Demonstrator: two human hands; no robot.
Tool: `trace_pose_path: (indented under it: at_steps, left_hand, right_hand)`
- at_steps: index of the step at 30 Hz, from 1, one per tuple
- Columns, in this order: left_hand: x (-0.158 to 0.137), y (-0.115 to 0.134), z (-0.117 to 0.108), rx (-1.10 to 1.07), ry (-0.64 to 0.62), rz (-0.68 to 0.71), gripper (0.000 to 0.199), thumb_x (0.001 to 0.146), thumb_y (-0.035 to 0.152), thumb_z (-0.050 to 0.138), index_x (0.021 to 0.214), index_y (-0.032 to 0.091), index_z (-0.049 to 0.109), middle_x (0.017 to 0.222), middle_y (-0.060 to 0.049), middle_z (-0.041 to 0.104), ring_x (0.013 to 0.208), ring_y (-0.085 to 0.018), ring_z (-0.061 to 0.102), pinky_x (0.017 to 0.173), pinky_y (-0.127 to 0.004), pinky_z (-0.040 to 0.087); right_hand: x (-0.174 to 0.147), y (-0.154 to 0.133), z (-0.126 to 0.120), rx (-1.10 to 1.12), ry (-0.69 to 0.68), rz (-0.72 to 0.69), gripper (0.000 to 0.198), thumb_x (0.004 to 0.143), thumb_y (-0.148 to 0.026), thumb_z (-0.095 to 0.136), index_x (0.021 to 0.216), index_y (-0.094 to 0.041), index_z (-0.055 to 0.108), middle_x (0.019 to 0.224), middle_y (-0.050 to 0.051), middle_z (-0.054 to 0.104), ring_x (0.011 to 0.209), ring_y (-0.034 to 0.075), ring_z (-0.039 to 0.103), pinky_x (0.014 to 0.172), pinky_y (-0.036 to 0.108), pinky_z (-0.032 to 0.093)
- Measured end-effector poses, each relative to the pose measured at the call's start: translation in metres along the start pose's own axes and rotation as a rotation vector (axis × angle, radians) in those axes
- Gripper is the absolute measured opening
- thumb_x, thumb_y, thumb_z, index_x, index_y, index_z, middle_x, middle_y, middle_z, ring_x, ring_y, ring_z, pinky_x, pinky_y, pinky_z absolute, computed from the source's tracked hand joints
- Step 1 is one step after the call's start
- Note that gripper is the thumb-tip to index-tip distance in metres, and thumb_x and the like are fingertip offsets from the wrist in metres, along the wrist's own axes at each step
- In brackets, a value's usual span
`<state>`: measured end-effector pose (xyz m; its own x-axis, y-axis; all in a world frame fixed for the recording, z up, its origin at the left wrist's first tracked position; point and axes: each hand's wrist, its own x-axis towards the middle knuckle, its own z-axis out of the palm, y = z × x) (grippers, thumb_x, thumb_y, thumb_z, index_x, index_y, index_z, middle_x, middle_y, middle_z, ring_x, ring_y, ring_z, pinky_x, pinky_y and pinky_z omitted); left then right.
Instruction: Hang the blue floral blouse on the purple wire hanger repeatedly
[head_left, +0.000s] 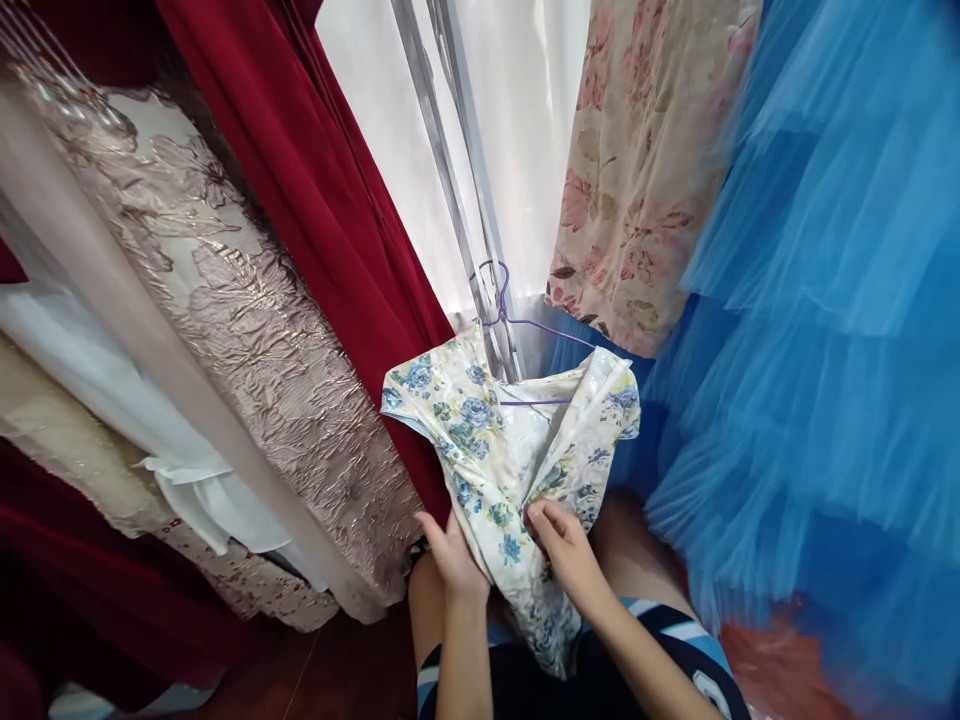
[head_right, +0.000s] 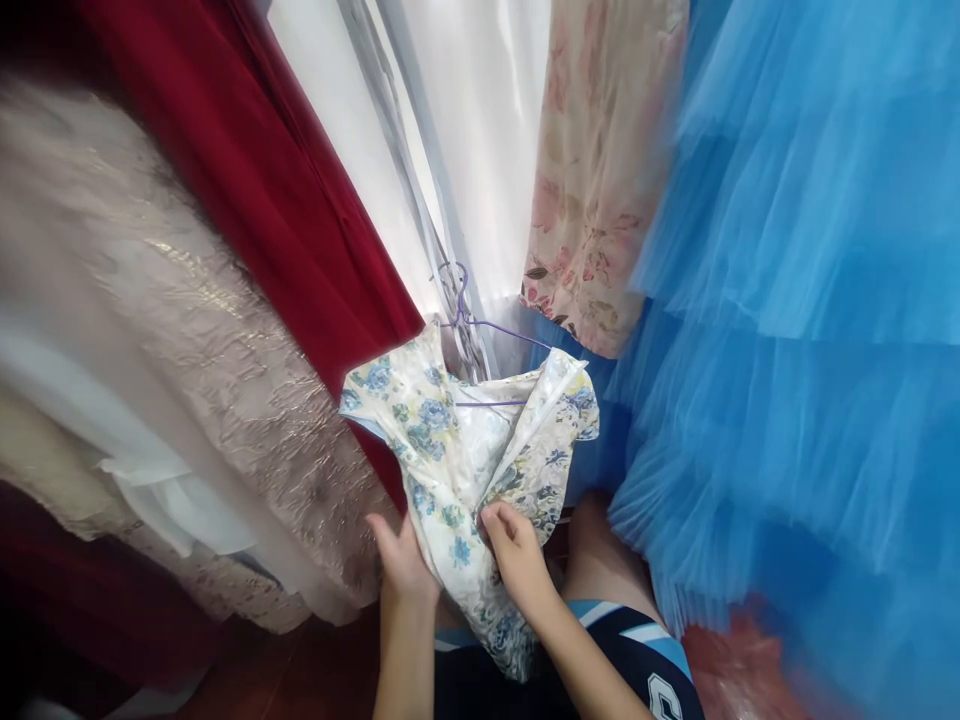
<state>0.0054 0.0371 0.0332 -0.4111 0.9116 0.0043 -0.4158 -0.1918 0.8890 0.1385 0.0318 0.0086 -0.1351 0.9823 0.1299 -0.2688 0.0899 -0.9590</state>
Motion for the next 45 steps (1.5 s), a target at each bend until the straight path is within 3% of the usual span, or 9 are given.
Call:
trace_pose_path:
  at_steps: [2,5,10,15,17,21,28,40,45]
  left_hand:
    - [-0.005,0.002,-0.009,-0.046,-0.029,-0.059,0.084,0.08,0.084,0.045,0.123,0.016,0.068,0.116,-0.017,0.071,0.117,-0.035,0.063,0.095,-0.045,0.053]
    - [-0.008,0.003,-0.014,-0.034,-0.095,-0.109,0.064,0.075,0.05,0.078,0.128,0.018,0.063,0.116,-0.014,0.072,0.111,-0.032,0.067,0.094,-0.04,0.053]
    - [-0.003,-0.008,-0.014,0.022,-0.042,-0.067,0.05,0.08,0.04,0.076,0.121,0.017,0.062,0.11,-0.011,0.071,0.103,-0.027,0.068,0.092,-0.039,0.052]
    - [-0.007,-0.024,-0.019,0.382,0.348,0.495,0.037,0.083,0.034,0.071,0.114,0.019,0.057,0.115,-0.01,0.063,0.107,-0.023,0.061,0.096,-0.035,0.046]
    - [-0.017,-0.029,-0.014,0.594,0.14,0.612,0.028,0.087,0.03,0.066,0.112,0.021,0.058,0.111,-0.01,0.063,0.103,-0.023,0.061,0.093,-0.034,0.047]
    - [-0.033,-0.039,0.002,0.782,-0.357,0.409,0.023,0.091,0.027,0.059,0.113,0.022,0.06,0.1,-0.009,0.069,0.095,-0.024,0.066,0.083,-0.033,0.051]
    - [-0.033,-0.053,0.011,0.833,-0.305,0.443,0.012,0.091,0.024,0.055,0.08,0.022,0.056,0.076,-0.004,0.065,0.072,-0.02,0.062,0.068,-0.027,0.045]
    - [-0.044,-0.05,0.046,1.331,-0.521,0.54,0.016,0.084,0.008,0.047,0.083,0.022,0.053,0.085,-0.007,0.064,0.073,-0.023,0.061,0.061,-0.03,0.033]
    - [-0.039,-0.069,0.045,1.088,-0.539,0.382,0.009,0.088,0.016,0.051,0.082,0.021,0.055,0.082,-0.005,0.062,0.074,-0.02,0.059,0.065,-0.029,0.038]
  right_hand:
    - [0.0,0.003,0.001,-0.014,-0.031,0.056,0.034,0.089,-0.052,0.058,0.082,-0.019,0.055,0.056,-0.007,0.031,0.05,0.01,0.026,0.05,0.025,0.02]
    - [0.001,0.004,0.003,-0.03,-0.032,0.081,0.031,0.086,-0.049,0.063,0.085,-0.019,0.055,0.051,-0.011,0.026,0.046,0.009,0.018,0.048,0.026,0.012]
    - [0.005,-0.009,-0.008,-0.005,-0.004,0.04,0.021,0.083,-0.034,0.063,0.071,-0.019,0.056,0.055,-0.003,0.053,0.051,0.013,0.046,0.053,0.026,0.031]
    - [0.01,-0.024,-0.021,-0.028,0.029,0.025,0.02,0.077,-0.024,0.059,0.058,-0.019,0.053,0.049,-0.001,0.056,0.051,0.013,0.049,0.056,0.026,0.035]
    - [0.01,-0.026,-0.019,-0.006,0.017,0.057,0.021,0.075,-0.025,0.059,0.057,-0.02,0.052,0.046,-0.002,0.054,0.046,0.012,0.044,0.052,0.026,0.032]
    - [0.005,-0.026,-0.011,0.102,0.011,0.132,0.021,0.074,-0.026,0.058,0.056,-0.02,0.048,0.043,-0.003,0.051,0.039,0.008,0.034,0.044,0.024,0.022]
    - [0.031,-0.053,-0.017,0.295,0.057,0.259,0.017,0.066,-0.03,0.063,0.061,-0.016,0.055,0.039,-0.009,0.04,0.035,0.003,0.017,0.04,0.023,0.007]
    - [0.159,-0.201,0.015,0.43,0.117,0.133,0.007,0.071,-0.011,0.048,0.066,-0.016,0.048,0.04,-0.013,0.027,0.037,0.004,0.014,0.039,0.022,0.009]
    - [0.165,-0.212,0.01,0.388,0.102,0.097,0.007,0.071,-0.012,0.051,0.065,-0.016,0.05,0.039,-0.012,0.029,0.037,0.003,0.015,0.04,0.022,0.008]
